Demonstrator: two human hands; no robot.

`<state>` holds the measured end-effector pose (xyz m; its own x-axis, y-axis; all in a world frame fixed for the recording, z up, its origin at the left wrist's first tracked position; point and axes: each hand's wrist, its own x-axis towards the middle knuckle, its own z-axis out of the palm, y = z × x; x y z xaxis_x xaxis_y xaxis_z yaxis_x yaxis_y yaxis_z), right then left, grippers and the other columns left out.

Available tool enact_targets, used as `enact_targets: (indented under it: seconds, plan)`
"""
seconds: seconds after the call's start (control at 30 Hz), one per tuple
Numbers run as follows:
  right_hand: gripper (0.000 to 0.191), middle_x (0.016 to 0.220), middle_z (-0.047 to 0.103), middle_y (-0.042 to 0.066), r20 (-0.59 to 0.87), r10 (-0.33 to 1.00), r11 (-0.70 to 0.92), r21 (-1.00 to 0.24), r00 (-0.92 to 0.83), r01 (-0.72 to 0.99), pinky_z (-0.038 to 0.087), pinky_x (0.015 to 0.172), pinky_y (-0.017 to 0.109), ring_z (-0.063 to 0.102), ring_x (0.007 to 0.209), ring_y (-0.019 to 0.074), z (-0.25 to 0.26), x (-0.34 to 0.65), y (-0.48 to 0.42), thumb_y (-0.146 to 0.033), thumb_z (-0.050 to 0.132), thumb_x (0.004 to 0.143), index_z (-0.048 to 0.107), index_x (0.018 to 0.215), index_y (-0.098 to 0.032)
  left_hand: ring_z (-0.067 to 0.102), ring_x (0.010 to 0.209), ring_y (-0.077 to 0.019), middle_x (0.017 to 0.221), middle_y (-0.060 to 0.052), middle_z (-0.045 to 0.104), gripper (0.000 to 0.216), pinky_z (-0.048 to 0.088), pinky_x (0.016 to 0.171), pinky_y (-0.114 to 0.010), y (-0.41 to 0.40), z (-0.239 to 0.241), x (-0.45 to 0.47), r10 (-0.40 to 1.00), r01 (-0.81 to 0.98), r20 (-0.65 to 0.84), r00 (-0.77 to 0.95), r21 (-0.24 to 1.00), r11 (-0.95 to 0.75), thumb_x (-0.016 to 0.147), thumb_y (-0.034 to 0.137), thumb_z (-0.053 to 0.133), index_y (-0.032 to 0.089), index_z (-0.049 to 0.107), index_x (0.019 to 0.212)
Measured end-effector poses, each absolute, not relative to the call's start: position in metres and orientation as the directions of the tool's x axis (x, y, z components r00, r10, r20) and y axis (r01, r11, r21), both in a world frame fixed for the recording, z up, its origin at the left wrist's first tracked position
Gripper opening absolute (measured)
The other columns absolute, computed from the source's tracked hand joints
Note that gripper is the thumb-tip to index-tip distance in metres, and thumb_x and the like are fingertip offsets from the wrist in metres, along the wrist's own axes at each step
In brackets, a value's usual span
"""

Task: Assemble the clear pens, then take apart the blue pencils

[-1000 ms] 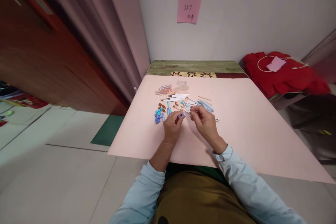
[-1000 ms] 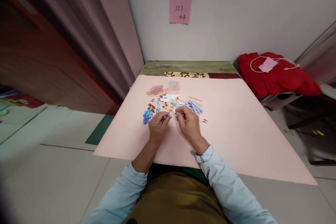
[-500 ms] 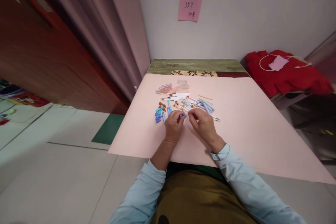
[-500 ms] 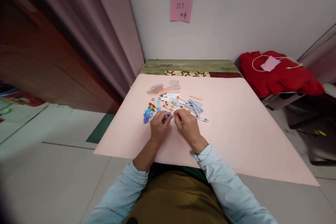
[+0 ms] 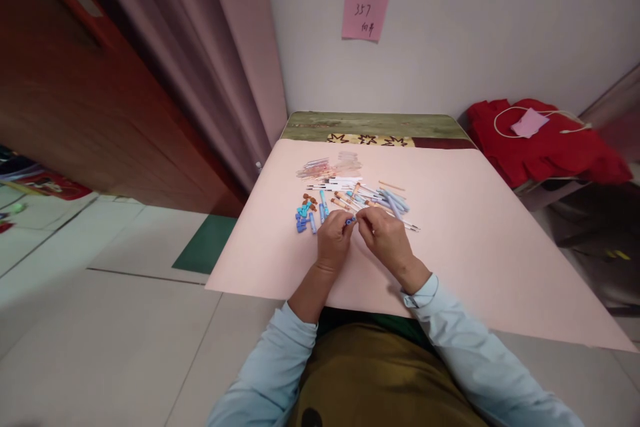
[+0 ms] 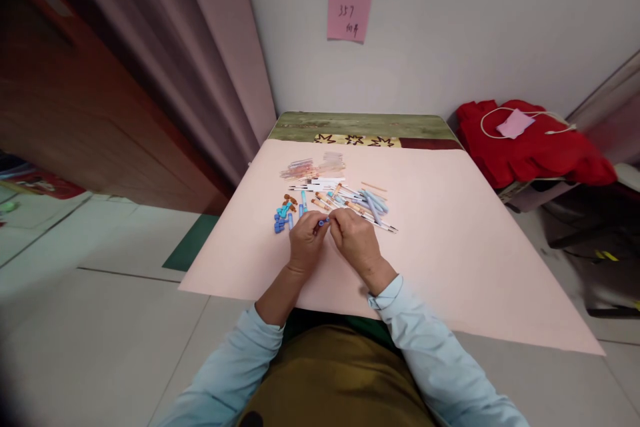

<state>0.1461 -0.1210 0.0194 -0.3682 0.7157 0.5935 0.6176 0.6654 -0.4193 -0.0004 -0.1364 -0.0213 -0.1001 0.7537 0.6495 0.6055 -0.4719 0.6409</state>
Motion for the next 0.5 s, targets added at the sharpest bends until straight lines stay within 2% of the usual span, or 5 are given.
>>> enact_targets:
  seconds: [0.23, 0.4, 0.5]
  plan:
    - [0.015, 0.085, 0.068, 0.006, 0.531, 0.756, 0.625, -0.408, -0.384, 0.666, 0.045, 0.071, 0.028, 0.063, 0.080, 0.0192, 0.0157, 0.1453, -0.1232, -0.020, 0.046, 0.094, 0.061, 0.091, -0.021, 0.063, 0.082, -0.0169, 0.087, -0.005, 0.067, 0.016, 0.051, 0.075, -0.029, -0.1370, -0.0214, 0.0007, 0.770, 0.622, 0.631, -0.092, 0.640, -0.450, 0.095, 0.032, 0.054, 0.021, 0.064, 0.092]
    - [0.017, 0.082, 0.068, 0.007, 0.449, 0.793, 0.585, -0.373, -0.411, 0.721, 0.043, 0.064, 0.028, 0.063, 0.074, 0.0195, 0.0155, 0.1409, -0.1218, -0.019, 0.046, 0.094, 0.061, 0.087, -0.021, 0.062, 0.083, -0.0177, 0.084, -0.004, 0.066, 0.017, 0.050, 0.075, -0.029, -0.1363, -0.0229, 0.0015, 0.757, 0.629, 0.650, -0.063, 0.615, -0.476, 0.096, 0.029, 0.050, 0.021, 0.063, 0.089]
    - [0.018, 0.082, 0.069, 0.007, 0.453, 0.790, 0.592, -0.391, -0.413, 0.704, 0.043, 0.065, 0.028, 0.064, 0.075, 0.0197, 0.0176, 0.1402, -0.1206, -0.019, 0.047, 0.094, 0.063, 0.086, -0.021, 0.062, 0.082, -0.0172, 0.085, -0.005, 0.066, 0.014, 0.050, 0.074, -0.029, -0.1352, -0.0234, 0.0012, 0.763, 0.609, 0.641, -0.081, 0.638, -0.471, 0.094, 0.027, 0.052, 0.021, 0.064, 0.089]
